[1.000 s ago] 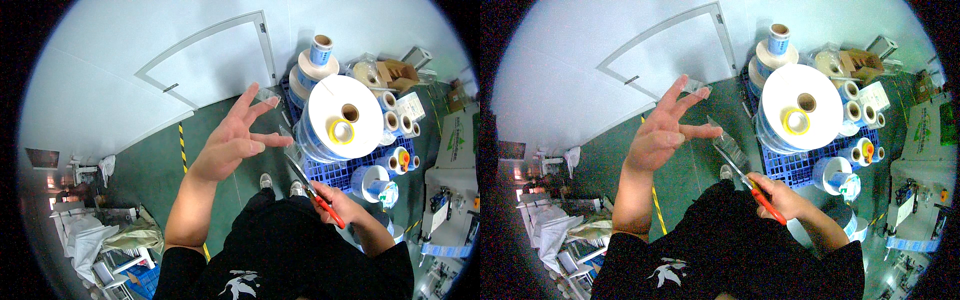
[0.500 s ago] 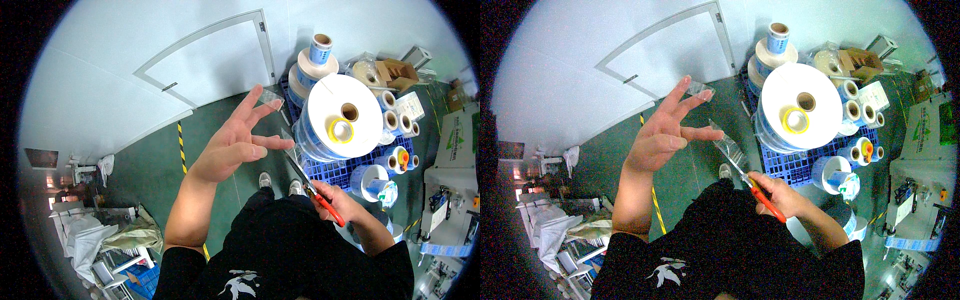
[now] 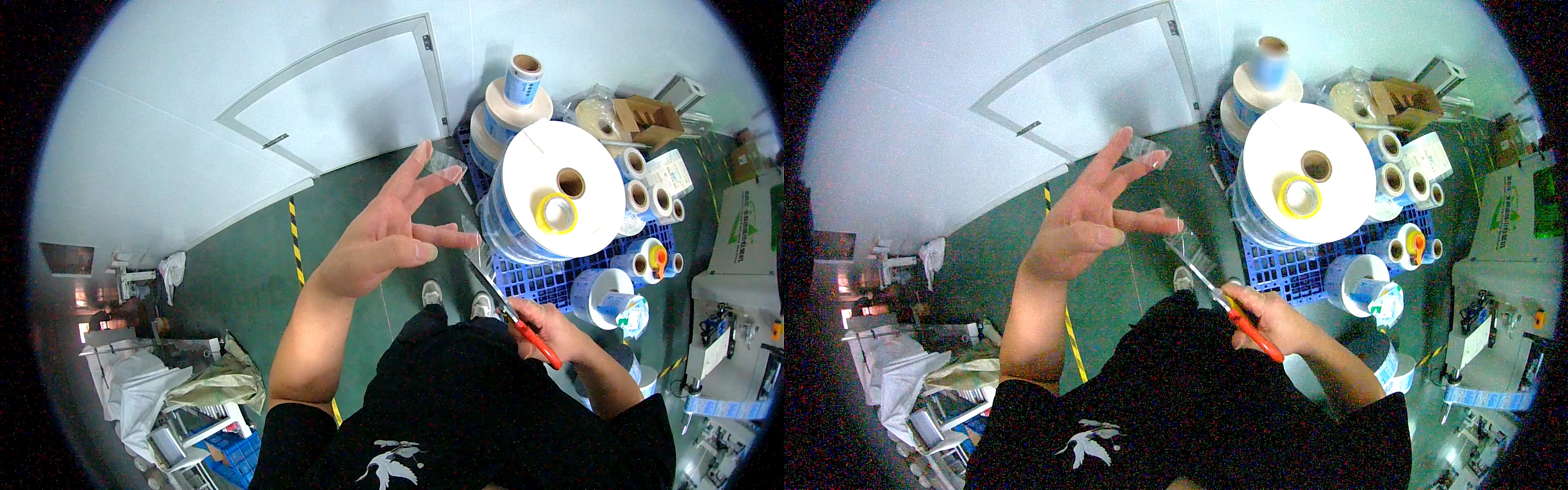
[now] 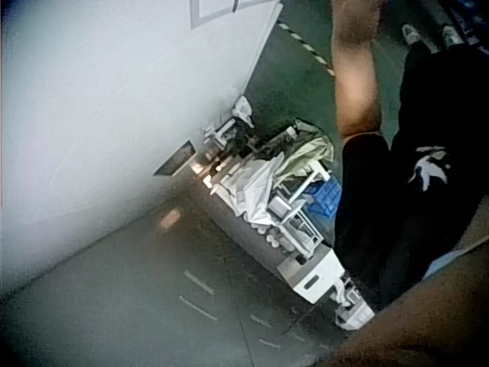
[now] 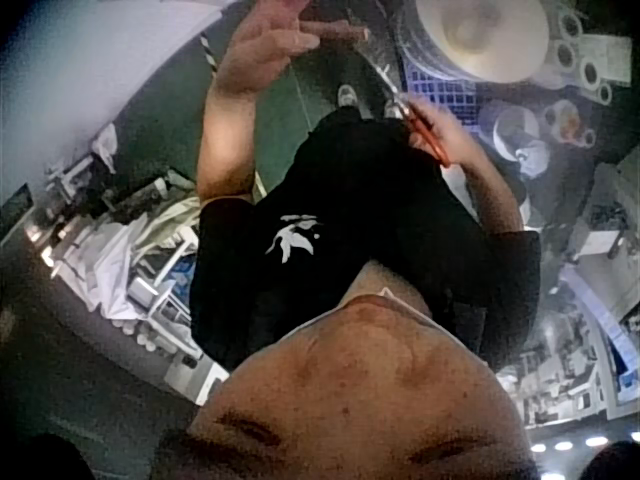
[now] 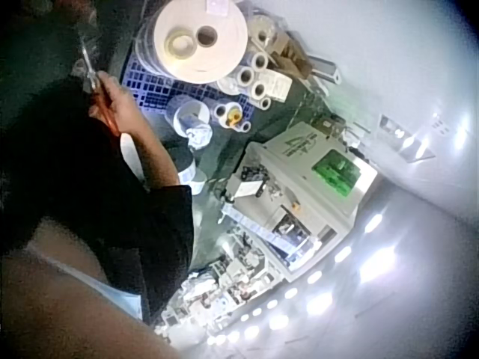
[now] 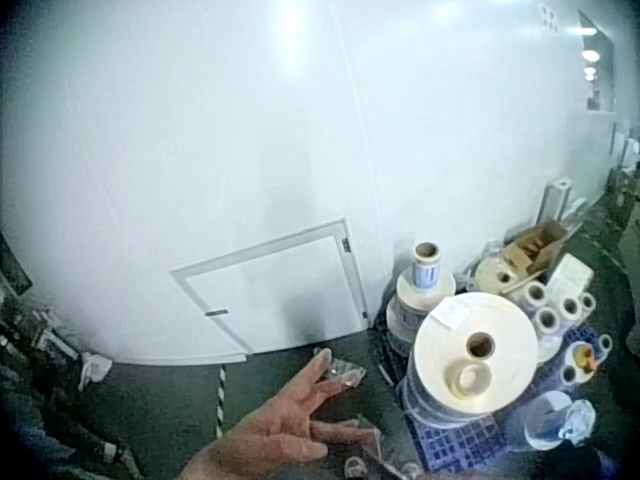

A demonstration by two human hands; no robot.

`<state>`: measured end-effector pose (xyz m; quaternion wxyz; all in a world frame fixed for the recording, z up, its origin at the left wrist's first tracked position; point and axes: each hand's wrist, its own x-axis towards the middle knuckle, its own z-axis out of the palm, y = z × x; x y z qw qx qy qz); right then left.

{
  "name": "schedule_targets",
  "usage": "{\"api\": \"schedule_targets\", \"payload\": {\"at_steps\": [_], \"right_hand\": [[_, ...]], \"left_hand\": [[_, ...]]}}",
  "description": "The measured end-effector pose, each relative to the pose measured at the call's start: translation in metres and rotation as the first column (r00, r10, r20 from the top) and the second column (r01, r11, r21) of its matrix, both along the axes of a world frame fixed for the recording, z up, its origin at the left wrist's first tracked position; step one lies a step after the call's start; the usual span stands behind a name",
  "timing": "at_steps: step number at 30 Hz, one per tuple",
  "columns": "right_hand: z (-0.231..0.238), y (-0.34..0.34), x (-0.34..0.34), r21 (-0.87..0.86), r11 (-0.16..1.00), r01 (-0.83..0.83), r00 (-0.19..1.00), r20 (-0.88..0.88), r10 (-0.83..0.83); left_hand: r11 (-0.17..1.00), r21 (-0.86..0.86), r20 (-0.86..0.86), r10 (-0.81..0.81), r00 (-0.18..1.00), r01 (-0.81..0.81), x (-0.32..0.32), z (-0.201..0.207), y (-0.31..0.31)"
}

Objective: The person repeatedly feeds white sheets into a machine's conveyor, aligning and smoothing them by hand. Later, the person walks to a table, picks up a roll of yellow tape and scissors, cuts a piece of tape, and returns toward the machine.

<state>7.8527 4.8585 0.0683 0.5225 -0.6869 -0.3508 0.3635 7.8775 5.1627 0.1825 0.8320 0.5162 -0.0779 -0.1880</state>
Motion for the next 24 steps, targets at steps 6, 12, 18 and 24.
{"api": "schedule_targets", "payload": {"at_steps": [6,12,18,24], "right_hand": [[0.0,0.001,-0.002,-0.021,1.0,-0.006,0.997,-0.077,0.004],[0.012,0.005,0.001,-0.142,0.984,-0.104,0.994,-0.03,0.101],[-0.016,-0.028,0.005,-0.25,0.955,0.156,0.973,0.203,-0.106],[-0.125,-0.095,0.04,-0.458,0.168,0.873,0.453,0.632,-0.629]], "left_hand": [[1.0,-0.012,-0.021,-0.016,1.0,0.016,-0.001,0.0,-0.002],[1.0,-0.004,-0.021,-0.015,1.0,0.015,0.001,-0.006,-0.003],[0.981,0.161,0.028,0.107,0.994,-0.11,0.002,-0.019,0.007],[0.963,0.181,-0.004,0.203,0.979,-0.199,-0.017,-0.041,0.012]]}}
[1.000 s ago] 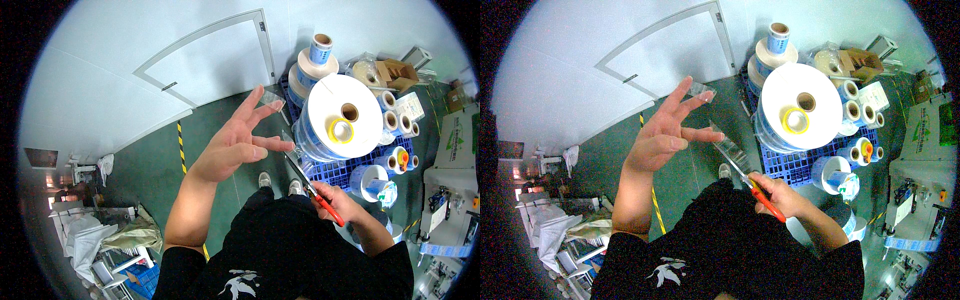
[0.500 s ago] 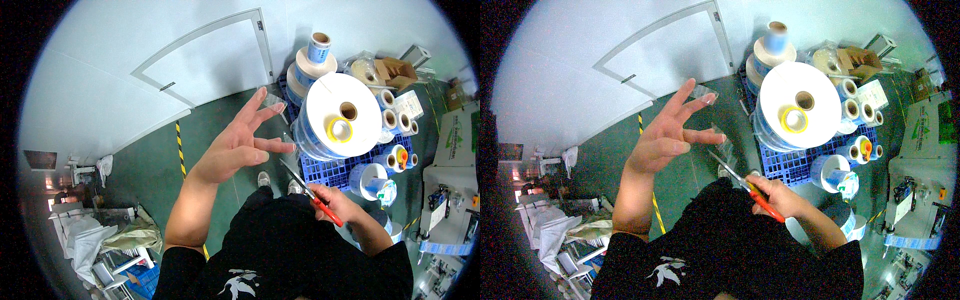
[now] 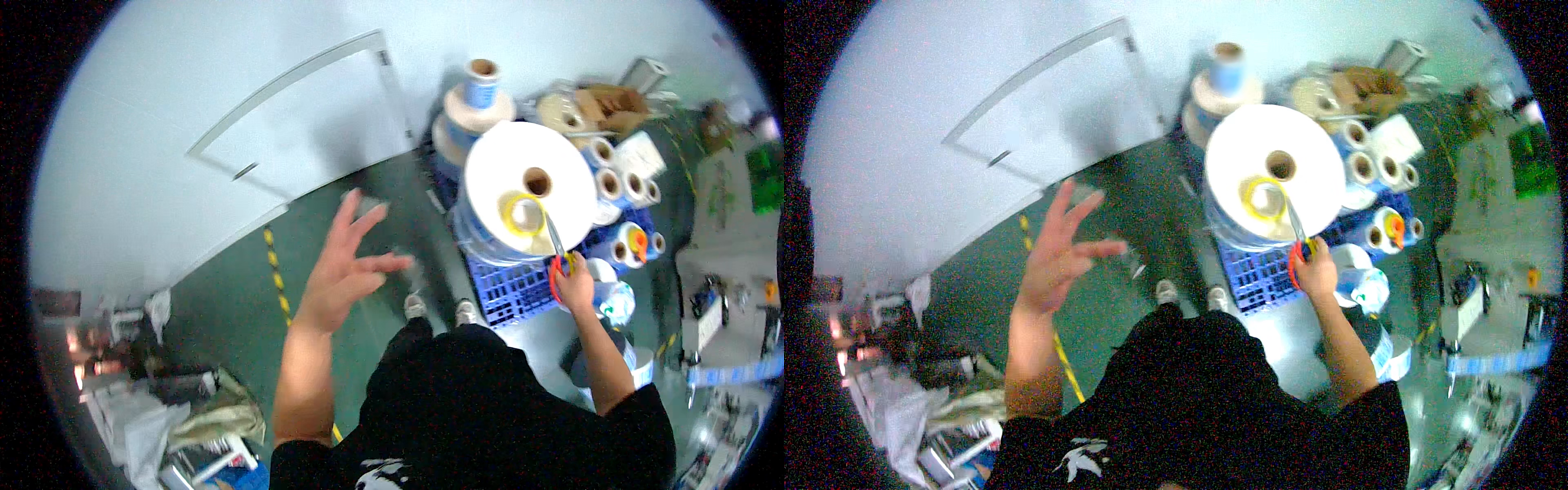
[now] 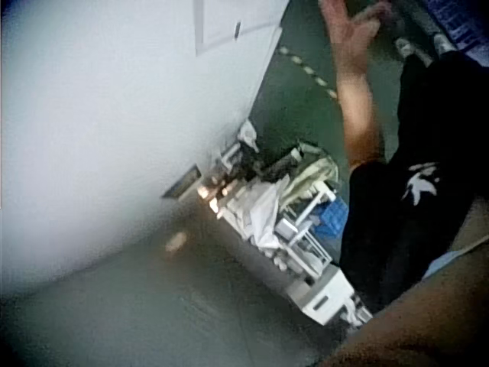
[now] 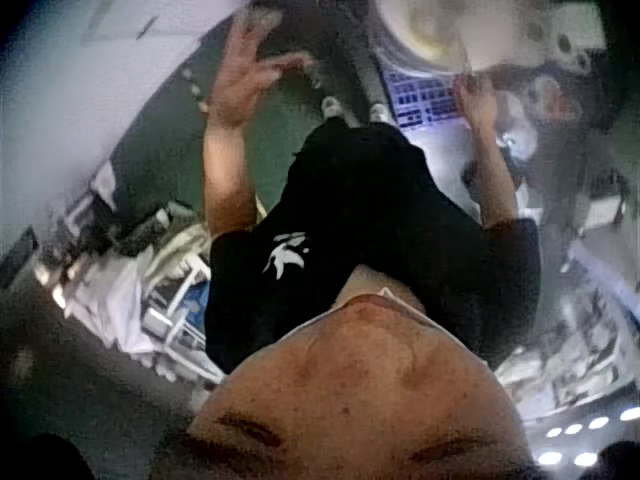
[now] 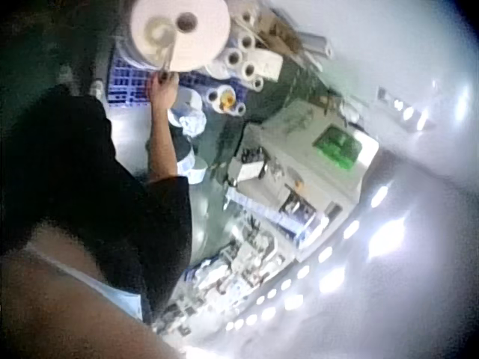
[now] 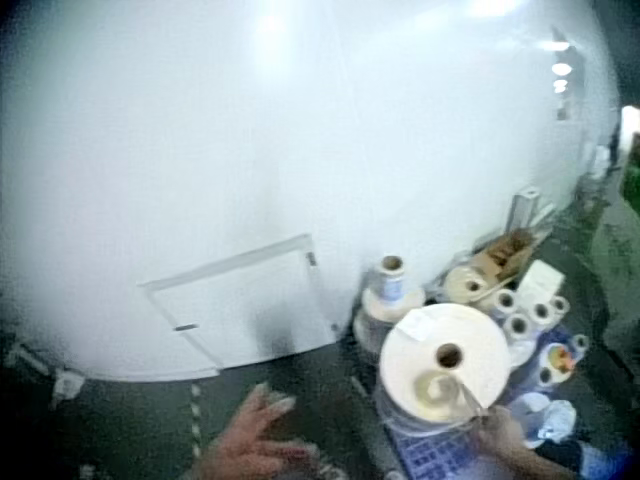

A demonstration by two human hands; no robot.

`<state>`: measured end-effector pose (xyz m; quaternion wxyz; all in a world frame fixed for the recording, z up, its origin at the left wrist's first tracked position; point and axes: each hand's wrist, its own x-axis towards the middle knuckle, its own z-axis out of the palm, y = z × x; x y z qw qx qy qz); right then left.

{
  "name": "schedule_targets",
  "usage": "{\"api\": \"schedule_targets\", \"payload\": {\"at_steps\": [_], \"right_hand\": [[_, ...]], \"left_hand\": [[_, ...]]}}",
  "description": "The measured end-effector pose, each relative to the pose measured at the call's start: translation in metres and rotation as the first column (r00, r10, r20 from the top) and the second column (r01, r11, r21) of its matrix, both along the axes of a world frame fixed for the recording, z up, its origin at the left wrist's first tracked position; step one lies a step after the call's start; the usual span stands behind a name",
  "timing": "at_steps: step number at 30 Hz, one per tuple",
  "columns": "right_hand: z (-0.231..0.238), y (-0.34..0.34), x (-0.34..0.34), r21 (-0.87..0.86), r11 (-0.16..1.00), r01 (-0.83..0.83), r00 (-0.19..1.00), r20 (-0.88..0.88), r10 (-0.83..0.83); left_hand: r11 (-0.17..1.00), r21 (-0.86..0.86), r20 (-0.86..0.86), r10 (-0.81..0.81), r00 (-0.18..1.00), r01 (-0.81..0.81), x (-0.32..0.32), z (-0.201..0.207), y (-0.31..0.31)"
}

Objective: The person repeatedly feeds white sheets into a machine's conveyor, aligning and smoothing them by hand. Later, the person walks to a table, picks up a roll of yellow tape and scissors, cuts a piece of tape, and returns toward the machine.

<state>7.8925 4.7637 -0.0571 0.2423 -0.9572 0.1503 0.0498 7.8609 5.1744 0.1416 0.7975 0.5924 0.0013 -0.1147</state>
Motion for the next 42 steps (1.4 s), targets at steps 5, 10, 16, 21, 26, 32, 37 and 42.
{"api": "schedule_targets", "payload": {"at_steps": [5,10,16,21,26,32,37,42], "right_hand": [[-0.069,-0.044,0.06,-0.032,0.999,0.023,0.997,0.075,-0.02],[-0.084,-0.028,0.096,-0.211,0.973,-0.094,0.963,0.23,0.143],[-0.05,0.019,0.09,-0.235,0.889,-0.393,0.754,0.472,0.458],[-0.022,0.068,0.075,-0.084,0.894,-0.44,0.764,0.487,0.422],[0.008,0.099,0.048,0.251,0.778,-0.577,0.756,0.526,0.39],[0.005,0.083,0.066,0.113,0.921,-0.372,0.862,0.41,0.298],[-0.017,0.061,0.084,-0.185,0.882,-0.432,0.851,0.238,0.467],[-0.033,0.067,0.076,-0.323,0.658,-0.68,0.728,-0.184,0.661]], "left_hand": [[0.998,-0.031,-0.097,0.045,0.994,-0.048,-0.02,-0.02,-0.011],[1.0,0.01,-0.117,0.029,0.993,-0.028,-0.034,-0.026,-0.017],[0.997,-0.022,-0.093,0.073,0.993,-0.075,-0.039,-0.03,-0.018],[0.998,-0.039,-0.098,0.046,0.994,-0.05,-0.035,-0.033,-0.019],[0.996,-0.089,-0.151,0.002,0.989,-0.016,-0.034,-0.033,-0.031],[0.995,-0.075,-0.142,-0.076,0.987,0.066,-0.034,-0.035,-0.042],[0.996,-0.009,-0.201,-0.087,0.976,0.087,-0.034,-0.038,-0.047],[0.994,-0.069,-0.173,-0.101,0.98,0.09,-0.04,-0.035,-0.046]]}}
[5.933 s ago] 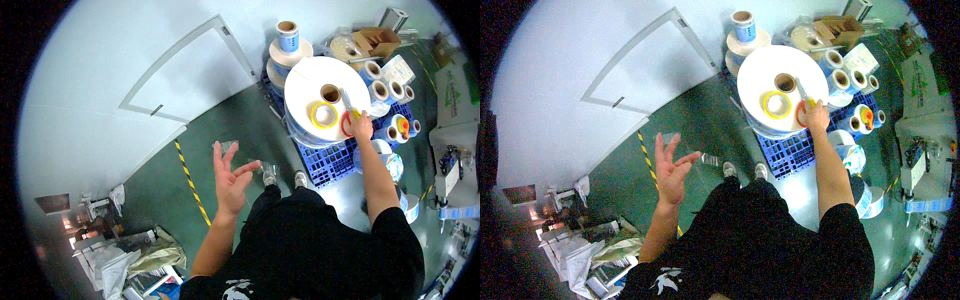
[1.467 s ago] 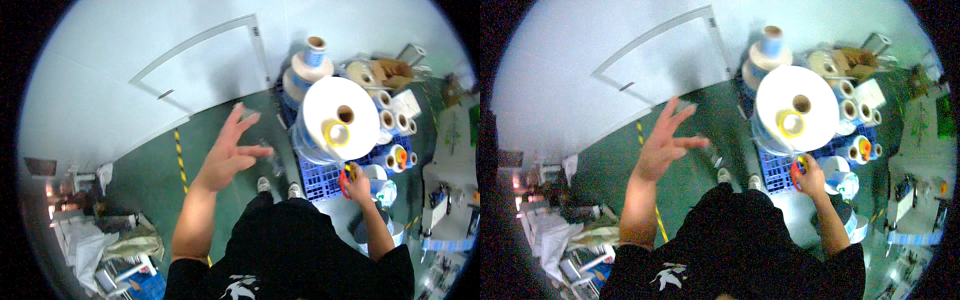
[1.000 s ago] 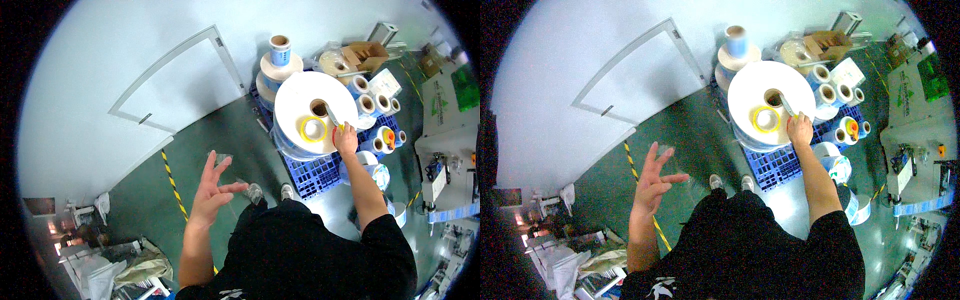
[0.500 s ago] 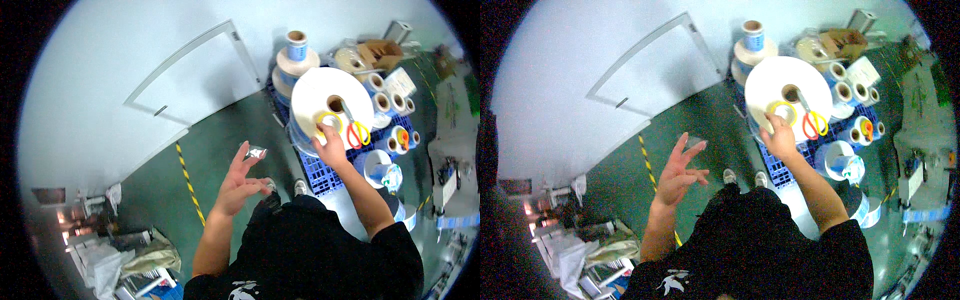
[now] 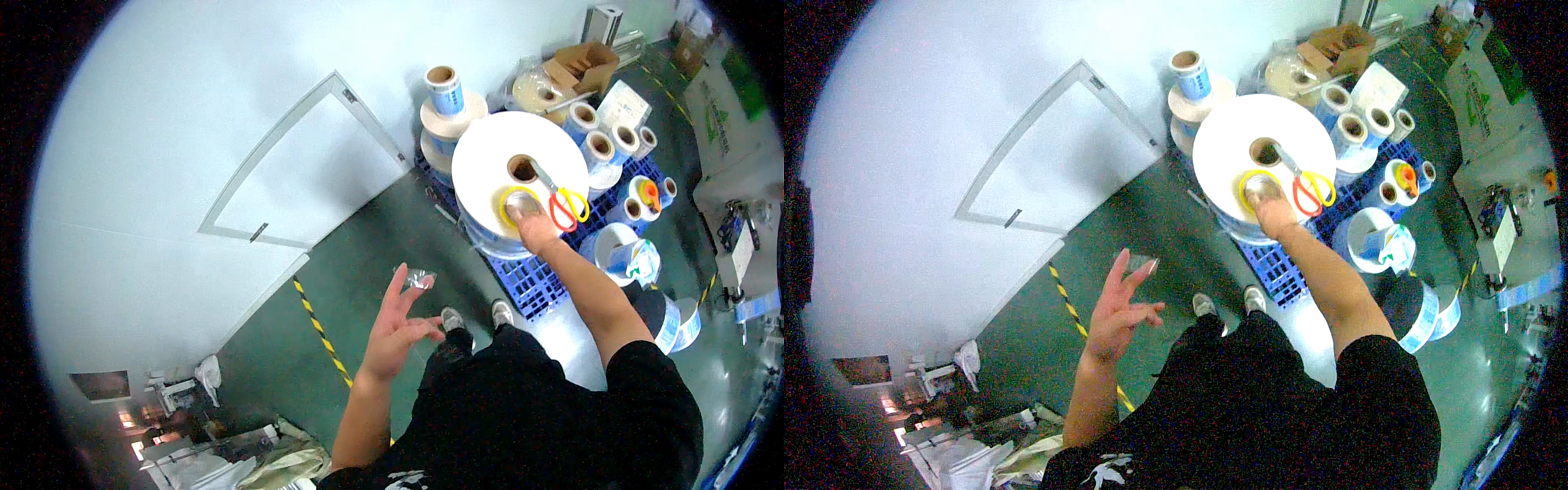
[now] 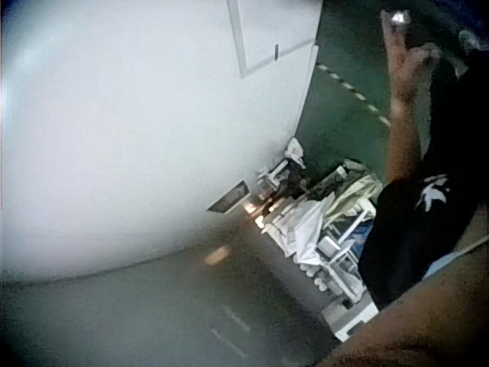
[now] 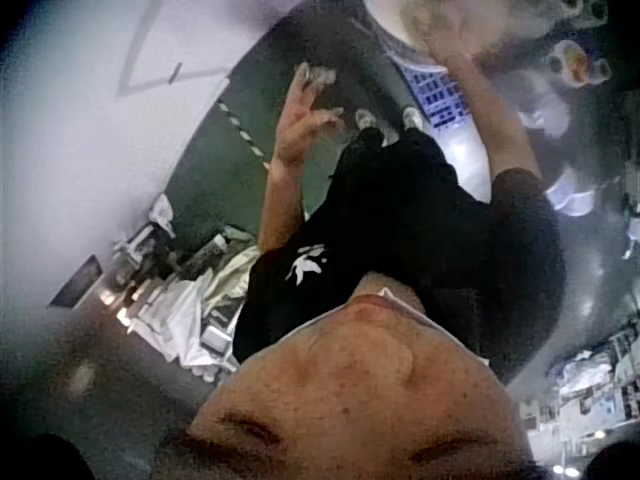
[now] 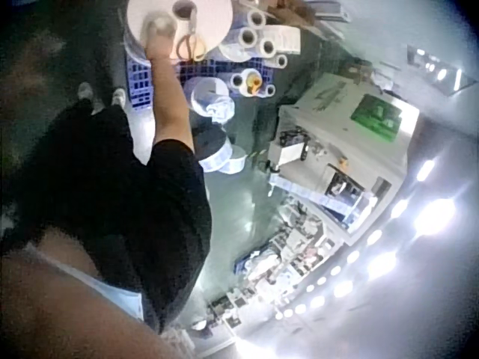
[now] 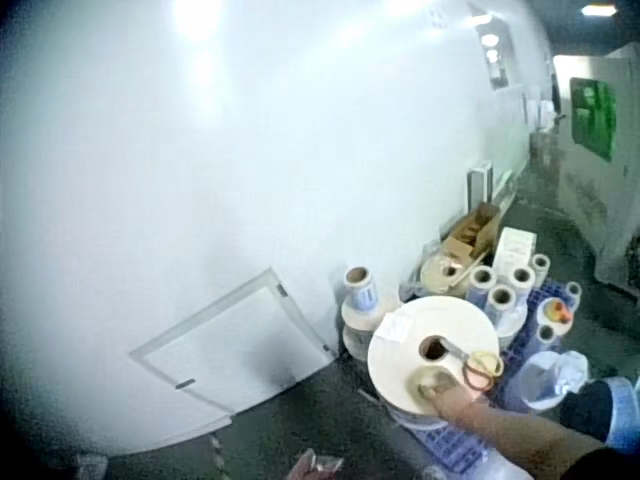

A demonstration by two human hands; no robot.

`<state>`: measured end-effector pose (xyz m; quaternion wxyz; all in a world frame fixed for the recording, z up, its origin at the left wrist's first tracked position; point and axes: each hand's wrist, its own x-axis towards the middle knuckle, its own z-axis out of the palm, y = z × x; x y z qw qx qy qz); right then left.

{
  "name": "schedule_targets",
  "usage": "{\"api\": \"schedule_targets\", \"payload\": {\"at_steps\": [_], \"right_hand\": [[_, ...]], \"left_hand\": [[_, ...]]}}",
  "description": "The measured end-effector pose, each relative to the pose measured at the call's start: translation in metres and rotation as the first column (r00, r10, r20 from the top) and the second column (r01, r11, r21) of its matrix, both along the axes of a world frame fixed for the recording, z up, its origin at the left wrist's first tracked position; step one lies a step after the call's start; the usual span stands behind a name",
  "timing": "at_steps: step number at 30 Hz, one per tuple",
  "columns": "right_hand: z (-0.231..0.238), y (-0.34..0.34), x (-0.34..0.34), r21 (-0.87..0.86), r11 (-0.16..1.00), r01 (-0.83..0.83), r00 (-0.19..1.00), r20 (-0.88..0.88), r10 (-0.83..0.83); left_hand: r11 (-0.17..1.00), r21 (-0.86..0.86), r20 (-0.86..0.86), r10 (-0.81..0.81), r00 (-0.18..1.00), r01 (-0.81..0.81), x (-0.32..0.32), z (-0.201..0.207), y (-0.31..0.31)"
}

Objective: The person repeatedly feeds white sheets into a machine's conveyor, aligning and smoothing them by hand. Later, the person walks to a table, picks up a roll of yellow tape and scissors, cuts a piece of tape, and returns toward the machine.

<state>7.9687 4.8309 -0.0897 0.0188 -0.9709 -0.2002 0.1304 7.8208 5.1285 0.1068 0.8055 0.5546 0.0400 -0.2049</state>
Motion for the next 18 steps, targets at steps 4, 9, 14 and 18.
{"api": "schedule_targets", "payload": {"at_steps": [4,9,14,18], "right_hand": [[-0.004,0.007,-0.051,0.171,0.984,0.053,0.997,0.045,-0.062],[-0.023,0.015,-0.202,0.362,0.79,0.495,0.866,-0.284,-0.413],[-0.056,0.006,-0.412,0.038,0.361,0.932,0.323,-0.543,-0.775],[-0.057,-0.002,-0.592,-0.181,-0.229,0.957,-0.291,-0.564,-0.773]], "left_hand": [[1.0,-0.005,-0.051,-0.012,0.999,0.012,-0.002,-0.014,0.011],[0.925,0.332,0.033,-0.208,0.978,0.186,0.003,-0.079,0.013],[0.25,0.933,0.026,-0.763,0.646,0.258,-0.006,-0.138,-0.004],[0.048,0.93,-0.118,-0.9,0.419,0.365,-0.038,-0.152,-0.044]]}}
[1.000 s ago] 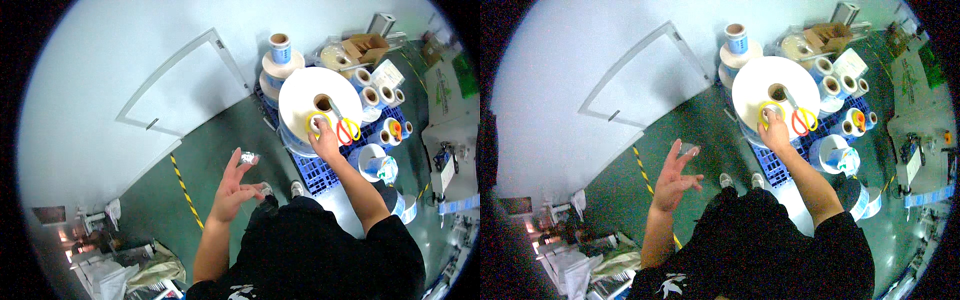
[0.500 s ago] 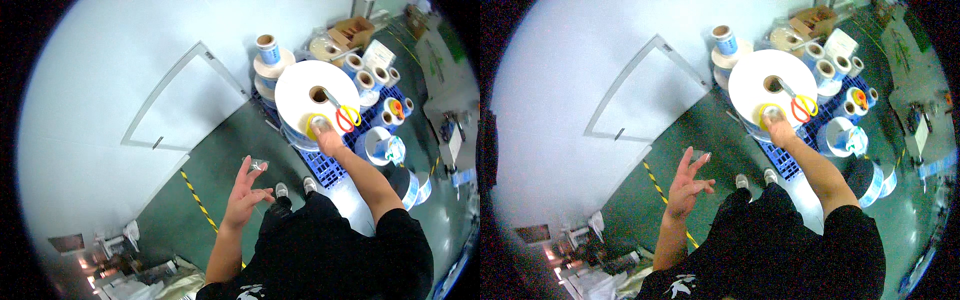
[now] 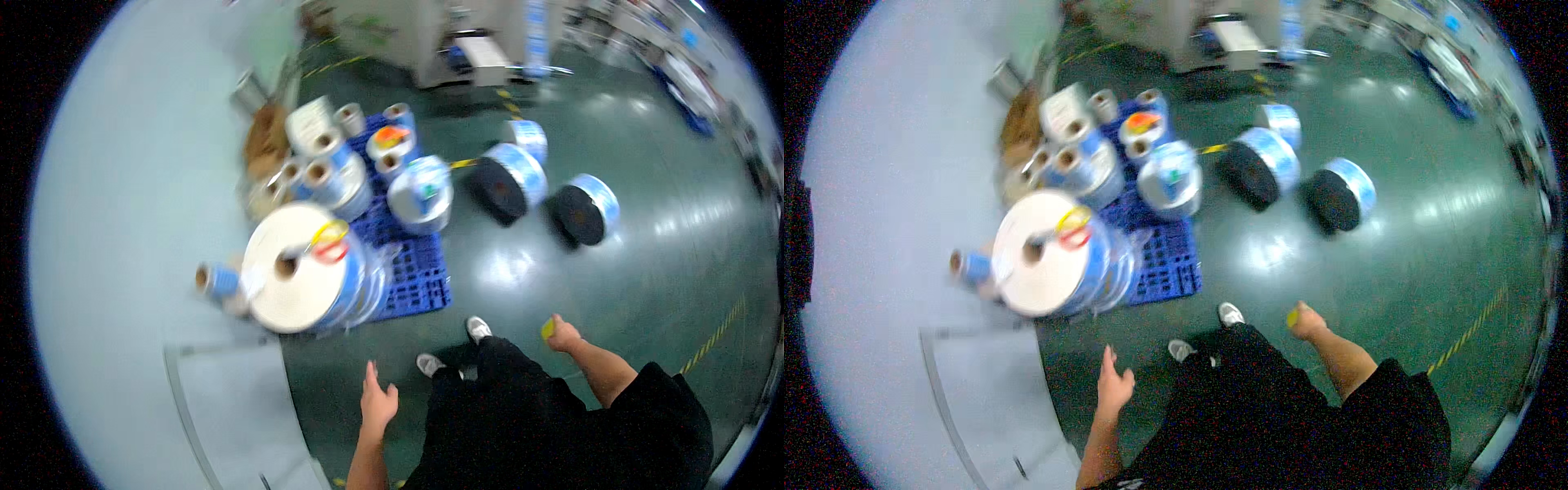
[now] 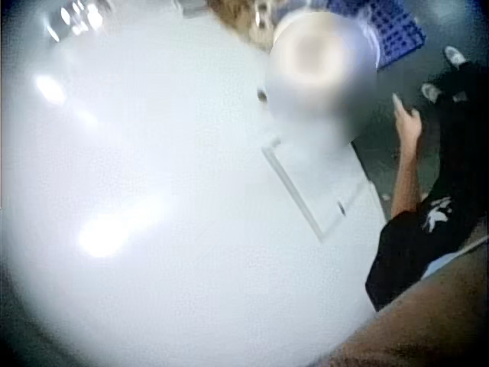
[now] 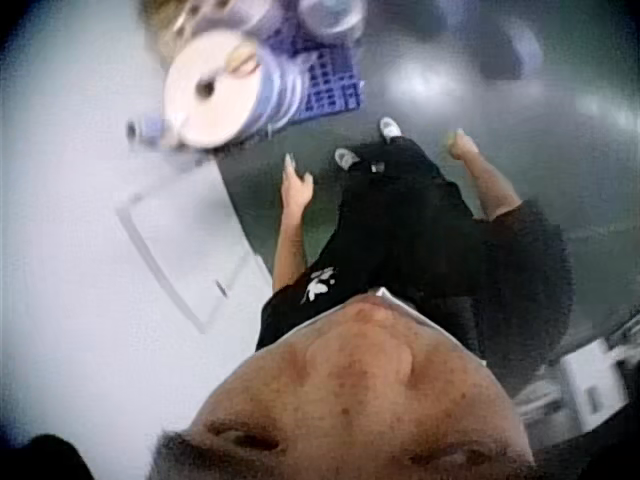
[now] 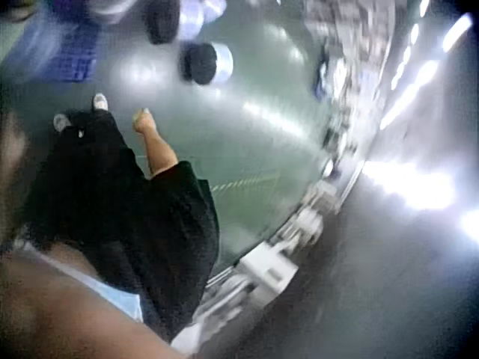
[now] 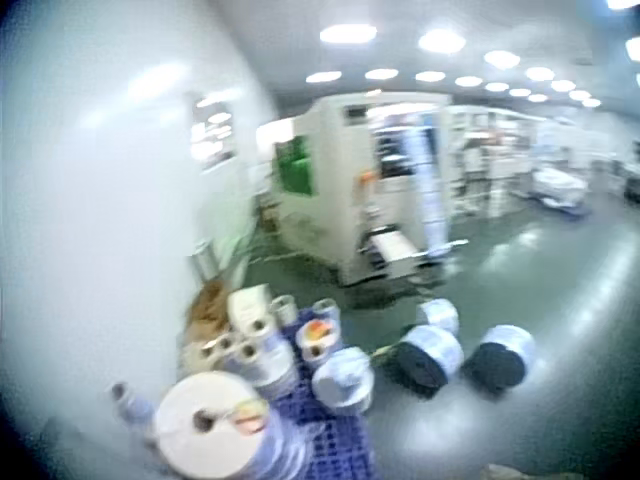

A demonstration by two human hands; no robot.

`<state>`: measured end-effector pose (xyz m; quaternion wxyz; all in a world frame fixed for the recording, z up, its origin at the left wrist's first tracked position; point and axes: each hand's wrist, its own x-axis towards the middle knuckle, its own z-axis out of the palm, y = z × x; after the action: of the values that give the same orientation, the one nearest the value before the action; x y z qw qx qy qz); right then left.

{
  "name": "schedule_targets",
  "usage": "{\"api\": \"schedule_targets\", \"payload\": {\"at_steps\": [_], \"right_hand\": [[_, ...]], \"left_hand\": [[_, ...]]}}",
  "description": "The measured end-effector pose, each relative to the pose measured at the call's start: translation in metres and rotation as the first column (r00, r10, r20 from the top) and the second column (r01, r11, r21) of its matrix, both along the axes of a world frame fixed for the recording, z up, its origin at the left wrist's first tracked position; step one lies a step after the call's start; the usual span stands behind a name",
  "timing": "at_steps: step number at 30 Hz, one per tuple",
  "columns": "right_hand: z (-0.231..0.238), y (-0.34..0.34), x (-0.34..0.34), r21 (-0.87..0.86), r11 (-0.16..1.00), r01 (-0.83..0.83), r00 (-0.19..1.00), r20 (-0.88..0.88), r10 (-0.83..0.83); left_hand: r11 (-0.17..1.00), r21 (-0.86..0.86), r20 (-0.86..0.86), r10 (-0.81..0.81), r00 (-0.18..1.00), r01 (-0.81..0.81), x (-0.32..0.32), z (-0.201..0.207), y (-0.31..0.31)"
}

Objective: The person repeatedly feeds white sheets into a machine's conveyor, aligning and smoothing them by hand. Later, the person walks to a table, picks up a roll of yellow tape and scissors, cuts a piece of tape, and returns toward the machine.

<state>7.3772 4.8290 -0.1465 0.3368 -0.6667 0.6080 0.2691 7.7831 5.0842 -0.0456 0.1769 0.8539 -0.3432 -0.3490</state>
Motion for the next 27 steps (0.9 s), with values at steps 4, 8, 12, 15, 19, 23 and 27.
{"api": "schedule_targets", "payload": {"at_steps": [4,8,12,15,19,23,27], "right_hand": [[0.002,0.022,-0.142,-0.11,0.871,0.478,0.866,-0.106,-0.488],[-0.025,0.05,-0.237,-0.206,0.734,0.647,0.74,-0.062,-0.669],[-0.055,0.043,-0.337,0.018,0.712,0.702,0.712,-0.039,-0.701],[-0.061,0.042,-0.403,0.035,0.684,0.728,0.679,0.092,-0.728],[-0.062,0.05,-0.465,0.031,0.561,0.827,0.561,0.0,-0.828],[-0.079,0.039,-0.536,0.003,0.439,0.898,0.439,0.025,-0.898],[-0.102,0.036,-0.584,0.009,0.285,0.958,0.283,0.08,-0.956]], "left_hand": [[0.99,0.054,-0.104,-0.122,0.987,0.128,-0.047,-0.012,-0.08],[0.944,0.034,0.002,-0.329,0.944,0.329,-0.118,-0.035,-0.182],[0.891,0.27,-0.08,-0.356,0.931,0.364,-0.209,-0.073,-0.279],[0.737,0.56,-0.162,-0.35,0.923,0.378,-0.264,-0.11,-0.322],[0.584,0.668,-0.156,-0.496,0.854,0.461,-0.312,-0.155,-0.351],[0.187,0.569,-0.198,-0.914,0.354,0.801,-0.366,-0.205,-0.429],[0.512,0.512,-0.202,-0.708,0.676,0.689,-0.449,-0.23,-0.56]]}}
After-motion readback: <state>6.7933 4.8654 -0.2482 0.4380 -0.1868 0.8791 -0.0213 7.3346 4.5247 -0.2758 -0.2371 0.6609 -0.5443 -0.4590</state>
